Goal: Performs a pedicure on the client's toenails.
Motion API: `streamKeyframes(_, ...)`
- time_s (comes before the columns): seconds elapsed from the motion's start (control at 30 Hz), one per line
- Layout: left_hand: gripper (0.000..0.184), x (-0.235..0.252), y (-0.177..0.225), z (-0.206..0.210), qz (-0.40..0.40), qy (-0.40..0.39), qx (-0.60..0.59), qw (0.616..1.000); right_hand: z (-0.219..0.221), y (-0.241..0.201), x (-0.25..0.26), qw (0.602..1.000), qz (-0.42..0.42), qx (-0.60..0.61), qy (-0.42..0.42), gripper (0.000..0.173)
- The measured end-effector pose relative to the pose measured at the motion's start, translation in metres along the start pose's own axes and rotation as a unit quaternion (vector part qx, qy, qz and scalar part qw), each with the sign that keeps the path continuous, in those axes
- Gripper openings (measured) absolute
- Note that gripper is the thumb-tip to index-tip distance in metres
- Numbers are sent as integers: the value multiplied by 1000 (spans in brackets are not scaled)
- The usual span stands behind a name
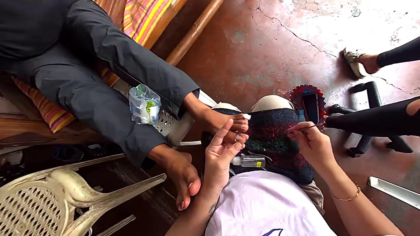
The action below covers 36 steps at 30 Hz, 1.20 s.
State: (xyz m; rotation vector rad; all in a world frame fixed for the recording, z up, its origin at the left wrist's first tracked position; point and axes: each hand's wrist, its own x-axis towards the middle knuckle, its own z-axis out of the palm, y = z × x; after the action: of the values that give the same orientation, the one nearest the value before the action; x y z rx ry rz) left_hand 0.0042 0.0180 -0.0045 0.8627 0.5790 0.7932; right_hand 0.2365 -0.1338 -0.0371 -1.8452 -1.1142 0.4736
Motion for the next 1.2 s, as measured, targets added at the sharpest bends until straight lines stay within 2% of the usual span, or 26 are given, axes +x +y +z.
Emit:
streamKeyframes(0.07, 51, -1, -1, -1, 3, -8, 2, 1000, 7, -26, 6, 985, 8, 162, 51, 13)
streamKeyframes(0.13, 52, -1, -3, -3, 9, -15, 4, 1000, 17, -59, 13, 949, -14, 310, 53, 21)
streamKeyframes(0.17, 51, -1, -3, -3, 12, -20, 8, 1000, 23, -72, 16, 939, -44, 340, 42, 20)
streamKeyframes(0.23, 51, -1, -3, -3, 16, -21, 16, 1000, 36, -89, 18, 942, -118, 314, 11, 13)
streamKeyframes(0.33, 51, -2, -3, -3, 20, -18, 22, 999, 49, -97, 18, 958, -215, 187, -35, 4)
streamKeyframes(0.43, 52, -1, -5, -4, 26, -22, 20, 999, 54, -97, 17, 958, -264, 107, -43, 2)
streamKeyframes(0.63, 54, -1, -8, -7, 30, -34, 13, 999, 55, -95, 15, 953, -287, 83, -44, 3)
streamKeyframes(0.8, 53, -1, -9, -9, 34, -38, 22, 998, 57, -97, 15, 960, -255, 105, -37, 9)
streamKeyframes(0.9, 54, -1, -9, -8, 36, -38, 24, 998, 57, -97, 15, 957, -278, 79, -34, 9)
streamKeyframes(1.03, 54, -2, -9, -9, 36, -38, 28, 998, 57, -100, 15, 964, -243, 101, -40, 9)
streamKeyframes(1.13, 54, -2, -9, -9, 34, -36, 29, 998, 57, -101, 15, 960, -270, 67, -36, 9)
streamKeyframes(1.2, 54, -2, -9, -9, 33, -37, 27, 998, 56, -102, 15, 964, -247, 86, -39, 9)
